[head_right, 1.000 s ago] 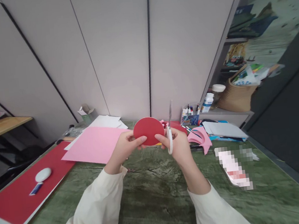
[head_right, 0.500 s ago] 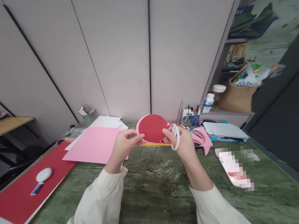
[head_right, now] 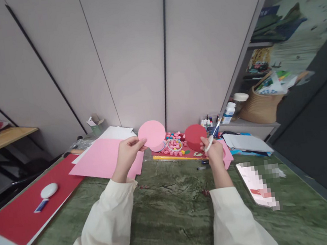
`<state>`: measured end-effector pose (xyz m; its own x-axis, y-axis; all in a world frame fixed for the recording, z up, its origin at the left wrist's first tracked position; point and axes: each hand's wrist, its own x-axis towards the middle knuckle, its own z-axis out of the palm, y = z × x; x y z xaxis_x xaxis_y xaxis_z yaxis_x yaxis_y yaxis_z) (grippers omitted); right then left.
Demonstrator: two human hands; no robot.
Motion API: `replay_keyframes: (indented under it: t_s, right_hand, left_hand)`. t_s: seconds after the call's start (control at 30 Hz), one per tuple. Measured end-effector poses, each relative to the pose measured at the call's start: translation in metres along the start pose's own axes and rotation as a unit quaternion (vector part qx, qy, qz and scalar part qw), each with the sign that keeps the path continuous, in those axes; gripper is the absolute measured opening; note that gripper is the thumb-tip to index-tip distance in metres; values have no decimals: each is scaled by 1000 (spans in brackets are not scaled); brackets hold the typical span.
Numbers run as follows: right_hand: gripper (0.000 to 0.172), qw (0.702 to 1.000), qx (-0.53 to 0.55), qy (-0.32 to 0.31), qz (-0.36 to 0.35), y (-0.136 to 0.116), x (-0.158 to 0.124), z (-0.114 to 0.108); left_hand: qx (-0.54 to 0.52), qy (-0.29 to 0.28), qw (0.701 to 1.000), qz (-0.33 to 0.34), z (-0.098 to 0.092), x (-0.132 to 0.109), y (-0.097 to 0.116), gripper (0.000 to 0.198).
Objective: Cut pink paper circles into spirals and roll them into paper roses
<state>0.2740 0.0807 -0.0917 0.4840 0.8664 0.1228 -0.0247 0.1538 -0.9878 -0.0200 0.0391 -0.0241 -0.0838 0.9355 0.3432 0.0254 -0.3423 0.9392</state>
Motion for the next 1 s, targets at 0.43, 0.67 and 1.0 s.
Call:
replay_keyframes:
  t_s: [0.43,0.67,1.0]
  right_hand:
    - [30,996,-50,-39,60,37,14,-9]
    - [41,995,-51,-80,-20,12,1,8]
    - [43,989,-79,-119,-31,-3,-6,10]
  left_hand:
    - [30,-34,999,-13,-2,6,-13,28]
    - [93,-25,987,-125,8,33,-85,29]
    - [220,-11,947,-235,15,73,-143,33]
